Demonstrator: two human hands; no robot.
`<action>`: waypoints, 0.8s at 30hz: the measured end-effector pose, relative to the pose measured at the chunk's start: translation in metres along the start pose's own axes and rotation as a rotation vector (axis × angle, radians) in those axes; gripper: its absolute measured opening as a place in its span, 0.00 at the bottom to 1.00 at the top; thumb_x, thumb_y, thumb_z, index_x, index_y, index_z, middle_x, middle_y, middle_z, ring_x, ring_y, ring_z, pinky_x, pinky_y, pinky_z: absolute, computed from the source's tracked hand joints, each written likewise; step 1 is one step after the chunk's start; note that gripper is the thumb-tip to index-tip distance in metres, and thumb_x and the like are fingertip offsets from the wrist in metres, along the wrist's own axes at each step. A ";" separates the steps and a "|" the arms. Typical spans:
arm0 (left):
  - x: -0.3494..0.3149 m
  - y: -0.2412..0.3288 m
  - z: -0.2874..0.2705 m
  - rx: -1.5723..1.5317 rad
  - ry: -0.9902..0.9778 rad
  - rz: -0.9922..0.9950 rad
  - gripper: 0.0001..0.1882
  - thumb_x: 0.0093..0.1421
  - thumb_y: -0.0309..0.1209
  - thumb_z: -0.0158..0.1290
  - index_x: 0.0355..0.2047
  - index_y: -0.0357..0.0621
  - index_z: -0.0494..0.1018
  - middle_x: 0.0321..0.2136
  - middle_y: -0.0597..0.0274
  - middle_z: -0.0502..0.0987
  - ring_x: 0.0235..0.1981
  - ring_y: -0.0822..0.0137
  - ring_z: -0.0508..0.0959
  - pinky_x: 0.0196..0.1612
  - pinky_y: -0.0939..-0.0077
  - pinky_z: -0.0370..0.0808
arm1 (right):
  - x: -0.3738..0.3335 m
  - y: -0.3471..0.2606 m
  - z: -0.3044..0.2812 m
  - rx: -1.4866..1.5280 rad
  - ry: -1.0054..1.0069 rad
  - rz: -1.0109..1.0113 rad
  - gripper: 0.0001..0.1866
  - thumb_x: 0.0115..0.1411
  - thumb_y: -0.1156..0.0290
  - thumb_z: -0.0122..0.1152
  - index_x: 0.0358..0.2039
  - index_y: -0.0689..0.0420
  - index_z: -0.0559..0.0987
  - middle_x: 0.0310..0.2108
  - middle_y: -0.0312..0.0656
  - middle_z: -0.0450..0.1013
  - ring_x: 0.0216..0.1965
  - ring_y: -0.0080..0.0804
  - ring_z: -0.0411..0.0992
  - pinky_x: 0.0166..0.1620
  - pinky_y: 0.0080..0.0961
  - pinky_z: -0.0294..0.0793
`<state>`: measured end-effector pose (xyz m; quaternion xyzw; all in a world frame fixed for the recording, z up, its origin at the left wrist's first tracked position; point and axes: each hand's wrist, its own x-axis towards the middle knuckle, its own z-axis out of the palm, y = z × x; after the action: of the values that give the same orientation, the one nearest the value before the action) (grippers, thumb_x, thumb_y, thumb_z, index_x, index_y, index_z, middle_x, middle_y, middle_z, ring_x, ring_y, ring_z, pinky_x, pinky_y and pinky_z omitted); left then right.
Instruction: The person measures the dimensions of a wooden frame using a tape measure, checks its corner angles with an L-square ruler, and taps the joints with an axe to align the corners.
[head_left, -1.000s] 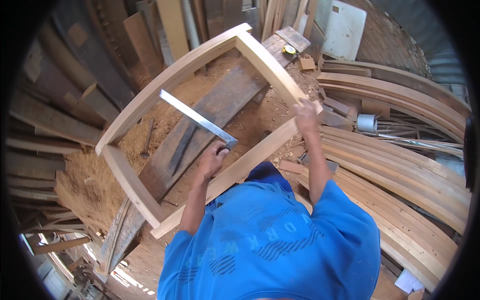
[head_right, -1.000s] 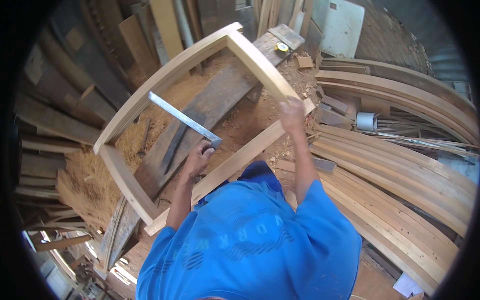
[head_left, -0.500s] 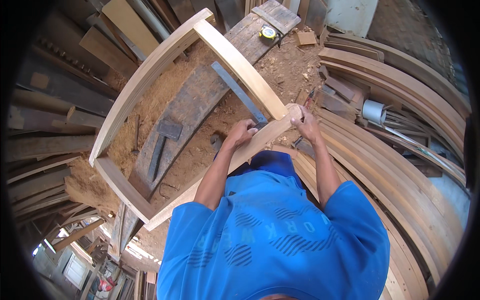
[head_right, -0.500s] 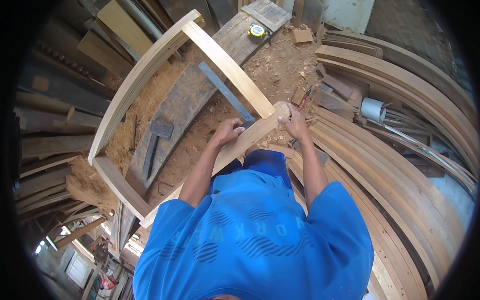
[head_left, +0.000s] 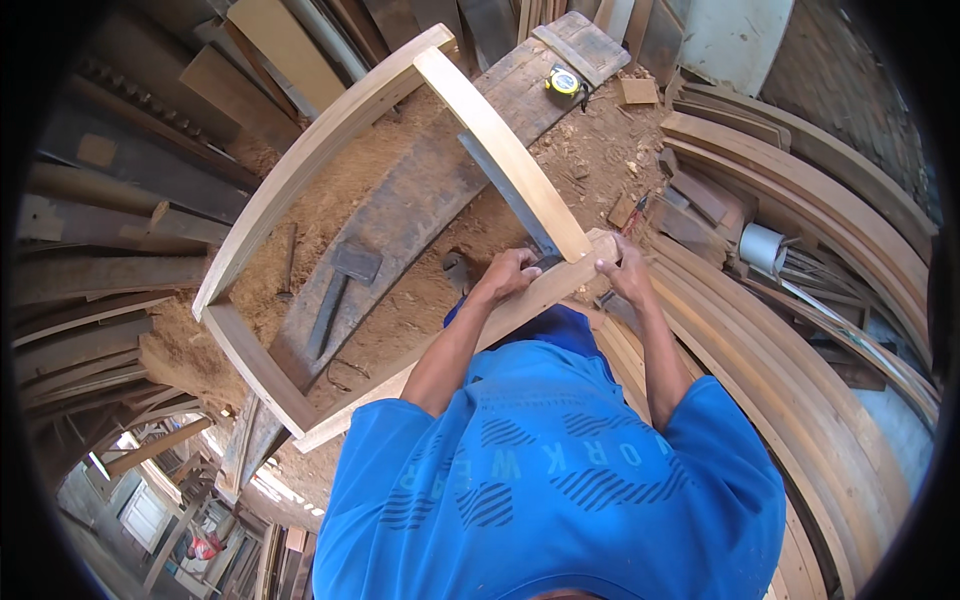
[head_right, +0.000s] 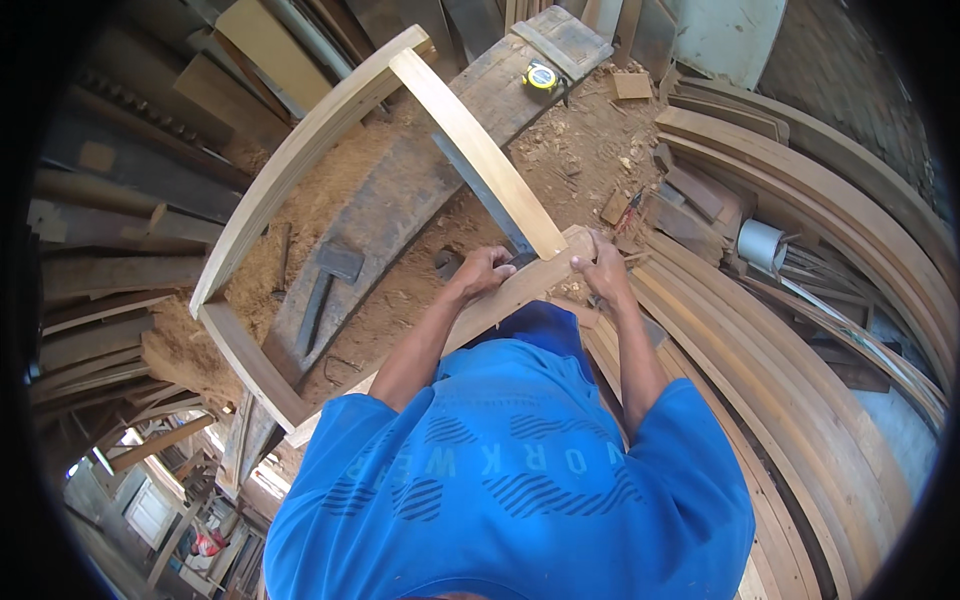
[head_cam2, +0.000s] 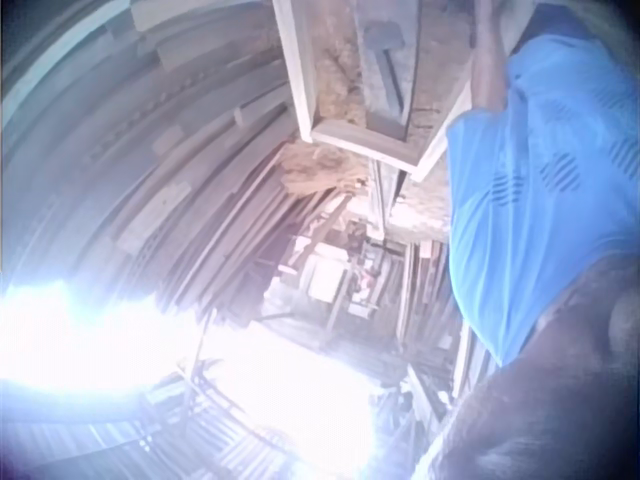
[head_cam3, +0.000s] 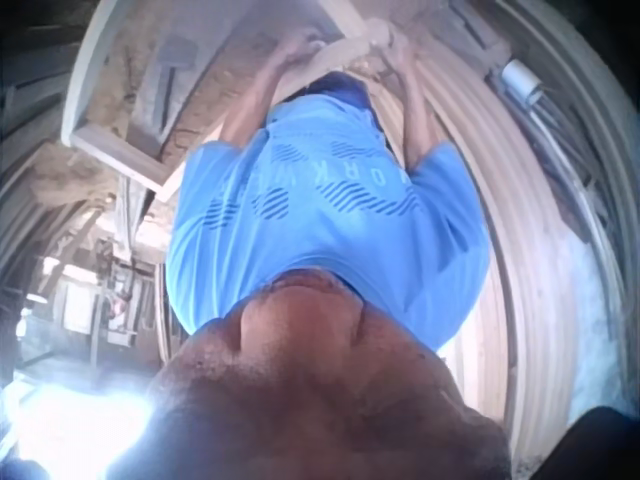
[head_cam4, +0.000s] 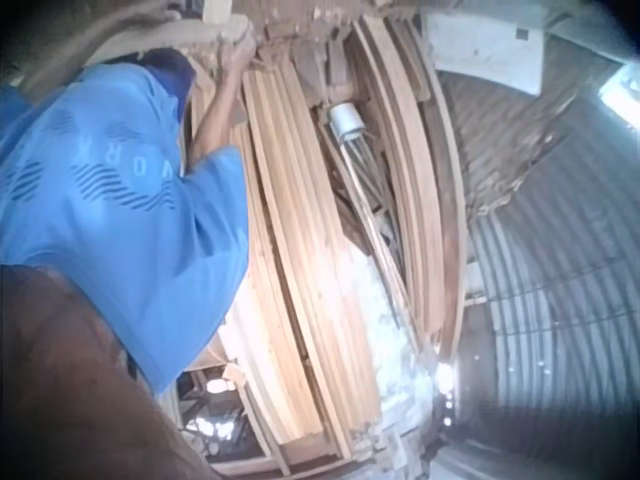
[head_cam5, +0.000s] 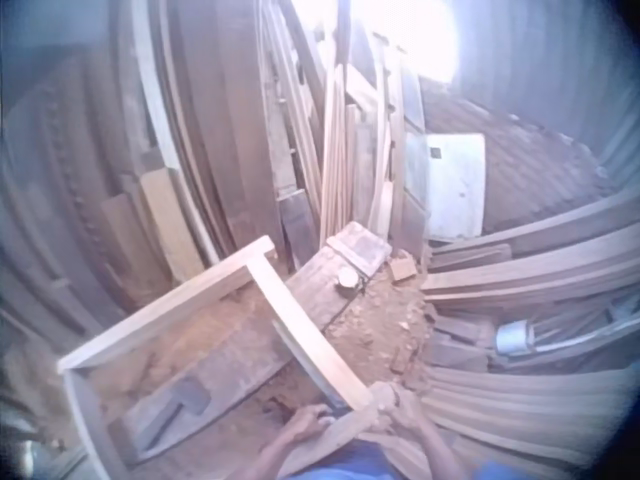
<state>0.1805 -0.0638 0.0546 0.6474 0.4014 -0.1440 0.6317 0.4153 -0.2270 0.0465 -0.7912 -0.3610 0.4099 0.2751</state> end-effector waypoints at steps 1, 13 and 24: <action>0.000 -0.001 0.000 0.000 0.003 -0.001 0.18 0.57 0.33 0.59 0.45 0.36 0.78 0.42 0.43 0.80 0.48 0.51 0.79 0.53 0.62 0.73 | 0.001 -0.001 -0.001 0.013 -0.019 0.007 0.37 0.50 0.70 0.67 0.61 0.67 0.68 0.54 0.60 0.73 0.57 0.50 0.72 0.61 0.36 0.66; -0.002 -0.001 -0.002 -0.041 -0.026 0.002 0.16 0.58 0.33 0.59 0.42 0.34 0.77 0.36 0.48 0.82 0.40 0.59 0.81 0.46 0.64 0.75 | 0.003 -0.004 -0.005 0.102 -0.073 0.023 0.35 0.50 0.72 0.67 0.59 0.67 0.70 0.49 0.56 0.77 0.52 0.43 0.75 0.57 0.34 0.69; -0.009 0.002 -0.001 -0.033 0.033 0.002 0.17 0.56 0.34 0.59 0.43 0.37 0.78 0.37 0.44 0.81 0.42 0.53 0.81 0.48 0.62 0.75 | 0.005 -0.004 -0.005 -0.015 -0.073 0.047 0.37 0.50 0.69 0.68 0.60 0.69 0.68 0.51 0.61 0.75 0.54 0.51 0.73 0.59 0.37 0.68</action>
<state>0.1757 -0.0659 0.0625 0.6396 0.4133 -0.1259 0.6358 0.4200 -0.2215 0.0497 -0.7859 -0.3551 0.4424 0.2461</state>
